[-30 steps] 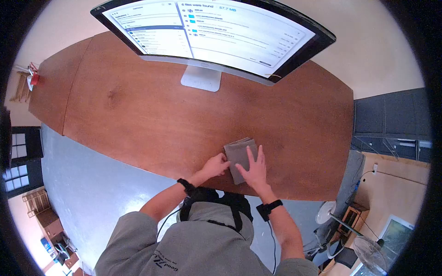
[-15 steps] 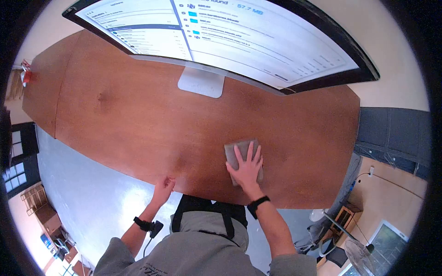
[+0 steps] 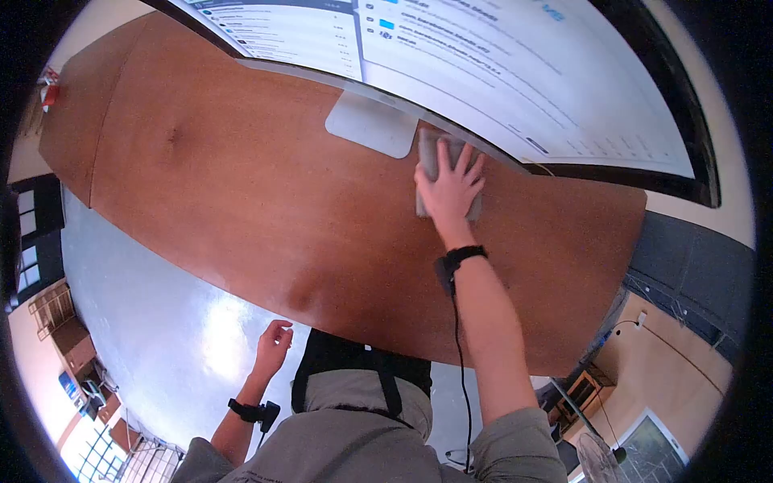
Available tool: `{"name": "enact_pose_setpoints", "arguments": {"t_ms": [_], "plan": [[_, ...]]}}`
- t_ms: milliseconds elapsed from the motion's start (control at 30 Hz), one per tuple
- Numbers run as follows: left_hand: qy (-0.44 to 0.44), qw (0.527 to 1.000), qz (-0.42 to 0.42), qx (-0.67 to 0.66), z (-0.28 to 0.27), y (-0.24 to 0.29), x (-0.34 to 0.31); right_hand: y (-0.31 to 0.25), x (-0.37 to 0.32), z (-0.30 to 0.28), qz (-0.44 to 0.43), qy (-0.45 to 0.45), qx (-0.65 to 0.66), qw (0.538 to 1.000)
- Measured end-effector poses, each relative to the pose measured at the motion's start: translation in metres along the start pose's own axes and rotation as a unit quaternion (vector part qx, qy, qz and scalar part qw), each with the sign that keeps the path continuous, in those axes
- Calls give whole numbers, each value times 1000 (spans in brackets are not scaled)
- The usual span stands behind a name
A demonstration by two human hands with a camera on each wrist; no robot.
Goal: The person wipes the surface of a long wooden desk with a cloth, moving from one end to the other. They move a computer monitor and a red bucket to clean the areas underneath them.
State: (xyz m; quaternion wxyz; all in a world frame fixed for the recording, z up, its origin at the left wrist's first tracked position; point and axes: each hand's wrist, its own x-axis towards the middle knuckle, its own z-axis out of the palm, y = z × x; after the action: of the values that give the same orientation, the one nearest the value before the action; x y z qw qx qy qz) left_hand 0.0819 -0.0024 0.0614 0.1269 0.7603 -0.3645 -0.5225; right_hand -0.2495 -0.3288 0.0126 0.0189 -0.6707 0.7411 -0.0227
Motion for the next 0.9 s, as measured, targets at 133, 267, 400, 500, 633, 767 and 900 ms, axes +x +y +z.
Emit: {"name": "enact_pose_setpoints", "arguments": {"t_ms": [133, 267, 400, 500, 633, 767, 900], "plan": [[12, 998, 54, 36, 8, 22, 0, -35, -83, -22, -159, -67, 42, 984], [22, 991, 123, 52, 32, 60, 4, -29, -169, -20, -334, -107, 131, 927], [18, 979, 173, 106, 63, 88, -11, 34, -212, -30, -301, -106, 164, 933], [2, 971, 207, 120, 98, 102, -28, 131, -241, -38, -164, -98, 127, 973], [-23, 963, 214, 162, 144, 115, -57, 265, -272, -51, 27, -90, 41, 995], [-34, 960, 189, 204, 175, 108, -88, 389, -279, -32, 250, -24, -16, 968], [-27, 965, 148, 214, 176, 82, -114, 473, -236, -21, 406, 23, -35, 913]]}}
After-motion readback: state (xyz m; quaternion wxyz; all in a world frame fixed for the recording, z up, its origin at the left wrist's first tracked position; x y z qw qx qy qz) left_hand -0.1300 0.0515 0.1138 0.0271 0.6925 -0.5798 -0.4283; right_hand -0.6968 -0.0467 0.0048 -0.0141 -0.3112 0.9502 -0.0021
